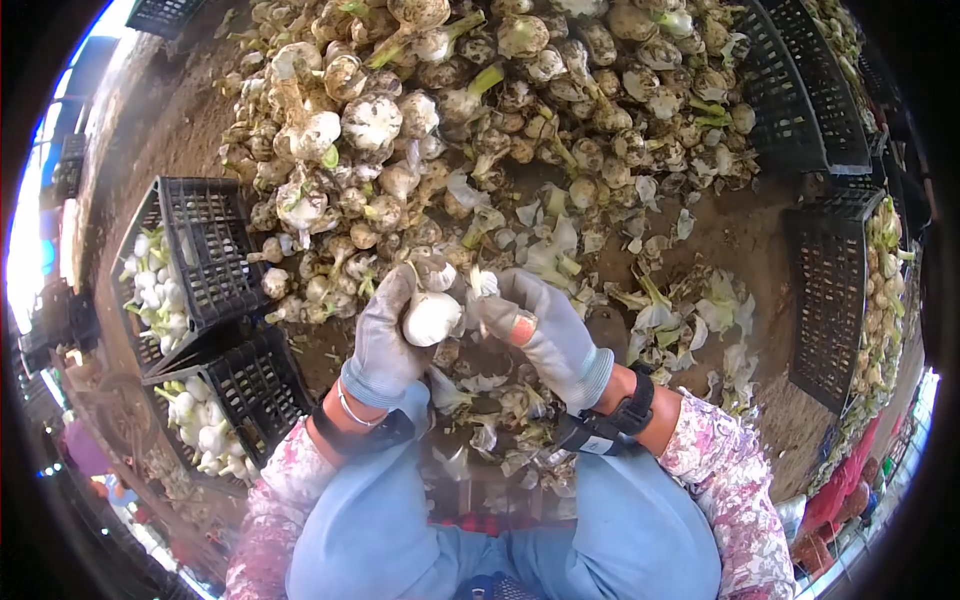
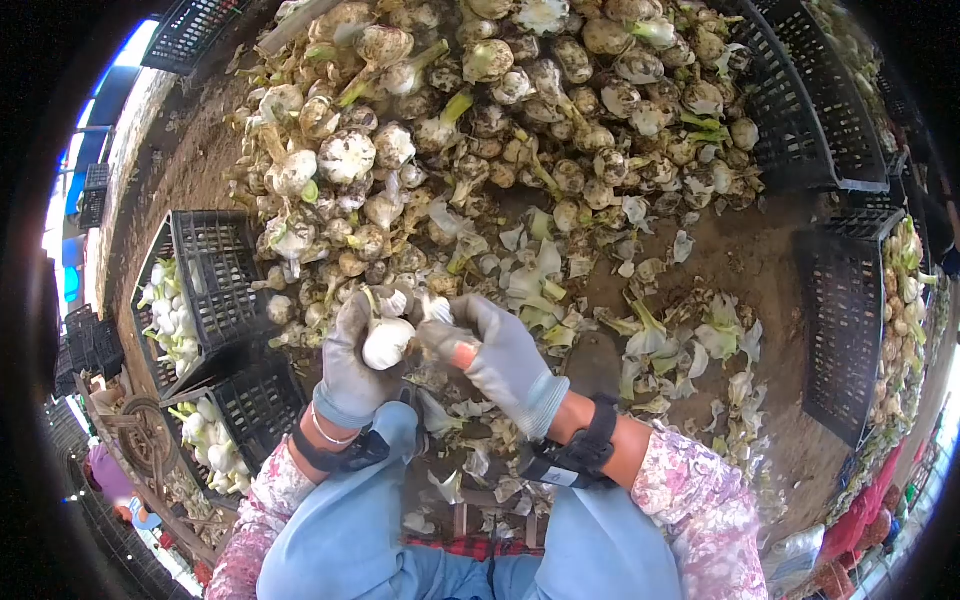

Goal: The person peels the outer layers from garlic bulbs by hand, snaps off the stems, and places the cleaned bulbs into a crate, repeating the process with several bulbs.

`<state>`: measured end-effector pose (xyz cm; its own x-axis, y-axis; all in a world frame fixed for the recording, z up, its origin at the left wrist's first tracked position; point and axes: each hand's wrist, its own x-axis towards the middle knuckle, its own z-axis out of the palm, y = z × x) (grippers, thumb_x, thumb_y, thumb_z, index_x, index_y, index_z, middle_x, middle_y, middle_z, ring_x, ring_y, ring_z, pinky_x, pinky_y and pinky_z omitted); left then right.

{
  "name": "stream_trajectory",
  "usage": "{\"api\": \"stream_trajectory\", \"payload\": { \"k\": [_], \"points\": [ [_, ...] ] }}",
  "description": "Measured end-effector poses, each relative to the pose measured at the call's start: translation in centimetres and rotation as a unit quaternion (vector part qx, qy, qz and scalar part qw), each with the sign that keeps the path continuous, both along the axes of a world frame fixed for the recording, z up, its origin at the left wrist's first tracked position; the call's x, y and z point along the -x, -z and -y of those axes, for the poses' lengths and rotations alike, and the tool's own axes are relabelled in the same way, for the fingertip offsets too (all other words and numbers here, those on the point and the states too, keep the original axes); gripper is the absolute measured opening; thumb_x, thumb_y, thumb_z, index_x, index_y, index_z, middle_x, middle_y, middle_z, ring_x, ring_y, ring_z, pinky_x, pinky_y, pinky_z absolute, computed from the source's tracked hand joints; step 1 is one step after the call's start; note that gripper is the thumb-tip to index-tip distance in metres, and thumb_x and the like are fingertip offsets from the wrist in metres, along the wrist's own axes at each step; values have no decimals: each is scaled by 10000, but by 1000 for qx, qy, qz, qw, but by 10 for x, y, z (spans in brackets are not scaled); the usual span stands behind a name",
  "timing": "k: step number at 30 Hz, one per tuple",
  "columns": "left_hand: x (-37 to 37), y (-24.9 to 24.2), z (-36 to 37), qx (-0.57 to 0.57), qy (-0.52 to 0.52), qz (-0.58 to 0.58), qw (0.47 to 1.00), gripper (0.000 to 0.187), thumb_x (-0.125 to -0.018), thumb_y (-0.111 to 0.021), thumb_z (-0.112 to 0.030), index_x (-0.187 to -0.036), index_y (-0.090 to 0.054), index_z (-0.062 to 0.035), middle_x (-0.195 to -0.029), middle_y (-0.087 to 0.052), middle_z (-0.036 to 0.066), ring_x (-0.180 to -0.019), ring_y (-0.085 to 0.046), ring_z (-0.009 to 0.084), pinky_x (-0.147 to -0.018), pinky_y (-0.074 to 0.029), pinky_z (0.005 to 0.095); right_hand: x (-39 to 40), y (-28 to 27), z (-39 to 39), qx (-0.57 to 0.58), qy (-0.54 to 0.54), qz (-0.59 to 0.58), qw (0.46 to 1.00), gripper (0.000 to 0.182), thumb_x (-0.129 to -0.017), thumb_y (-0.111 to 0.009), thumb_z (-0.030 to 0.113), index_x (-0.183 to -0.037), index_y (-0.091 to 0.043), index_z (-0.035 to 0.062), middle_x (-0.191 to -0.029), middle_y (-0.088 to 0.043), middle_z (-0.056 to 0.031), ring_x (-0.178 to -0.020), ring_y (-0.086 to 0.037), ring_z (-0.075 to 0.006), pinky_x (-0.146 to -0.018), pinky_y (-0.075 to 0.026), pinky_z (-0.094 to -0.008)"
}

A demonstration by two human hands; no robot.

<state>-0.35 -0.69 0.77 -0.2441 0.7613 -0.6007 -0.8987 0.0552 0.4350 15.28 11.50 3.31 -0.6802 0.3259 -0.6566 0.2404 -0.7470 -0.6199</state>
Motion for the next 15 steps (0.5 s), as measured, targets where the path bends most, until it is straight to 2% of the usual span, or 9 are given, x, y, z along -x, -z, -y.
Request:
{"api": "stream_trajectory", "payload": {
  "k": [2,4,5,7,8,9,12,13,15],
  "points": [
    [-5,-1,-4,11,-7,2,1000,365,-1041,-430,-334,-1200,-577,-41,-1127,-653,117,-1037,-638,239,-904,-530,375,9,-7,6,-66,20,-26,997,383,-853,-779,239,-1115,-604,21,-982,-646,-22,-847,-593,-80,-745,-509,-236],
    [-2,3,-2,19,-20,27,999,349,-1031,-458,-342,-1177,-589,-53,-1113,-658,97,-1036,-636,233,-908,-525,372,12,-5,16,-165,17,-40,985,378,-832,-801,185,-1110,-605,20,-988,-644,-24,-867,-600,-80,-754,-514,-236],
    [0,6,-1,23,-29,39,999,342,-1026,-473,-346,-1165,-596,-59,-1106,-660,86,-1036,-635,229,-909,-523,370,8,-2,16,-95,16,-52,994,421,-806,-817,132,-1150,-601,21,-992,-637,-30,-912,-614,-91,-783,-525,-256],
    [1,-7,-10,16,-62,131,989,310,-1006,-522,-365,-1089,-623,-84,-1045,-677,66,-989,-647,234,-866,-531,372,1,11,14,-233,16,-85,969,422,-801,-817,109,-1155,-602,29,-1002,-628,-38,-927,-620,-100,-788,-539,-267],
    [2,-6,-9,39,-45,123,991,309,-1003,-526,-371,-1074,-626,-88,-1028,-679,68,-973,-650,239,-847,-535,377,-1,14,15,-300,17,-100,949,423,-798,-817,98,-1157,-602,33,-1007,-624,-42,-934,-622,-105,-790,-546,-272],
    [2,-5,-10,61,-28,115,991,308,-999,-531,-377,-1058,-629,-91,-1012,-682,70,-957,-653,244,-828,-538,381,3,3,12,-340,23,-102,935,395,-787,-809,128,-1126,-615,71,-999,-613,-60,-926,-648,-184,-797,-541,-344],
    [3,2,-9,64,-56,166,982,347,-989,-531,-405,-1026,-634,-76,-977,-685,86,-902,-662,277,-790,-543,429,9,8,1,-627,-66,-105,769,369,-761,-776,132,-1096,-622,102,-982,-614,-78,-907,-637,-264,-795,-500,-404],
    [7,1,-10,58,-65,200,976,376,-987,-524,-417,-1035,-638,-62,-974,-684,93,-900,-659,284,-804,-541,447,7,14,0,-671,-75,-95,732,323,-747,-734,167,-1049,-627,126,-967,-613,-77,-896,-611,-299,-780,-459,-421],
    [13,-4,-10,-13,-31,202,979,376,-985,-519,-415,-1006,-634,-58,-935,-675,95,-866,-642,277,-790,-535,466,7,18,1,-660,-136,-116,730,277,-759,-724,175,-1013,-622,128,-953,-614,-67,-877,-611,-277,-764,-463,-411]
  ]
}}
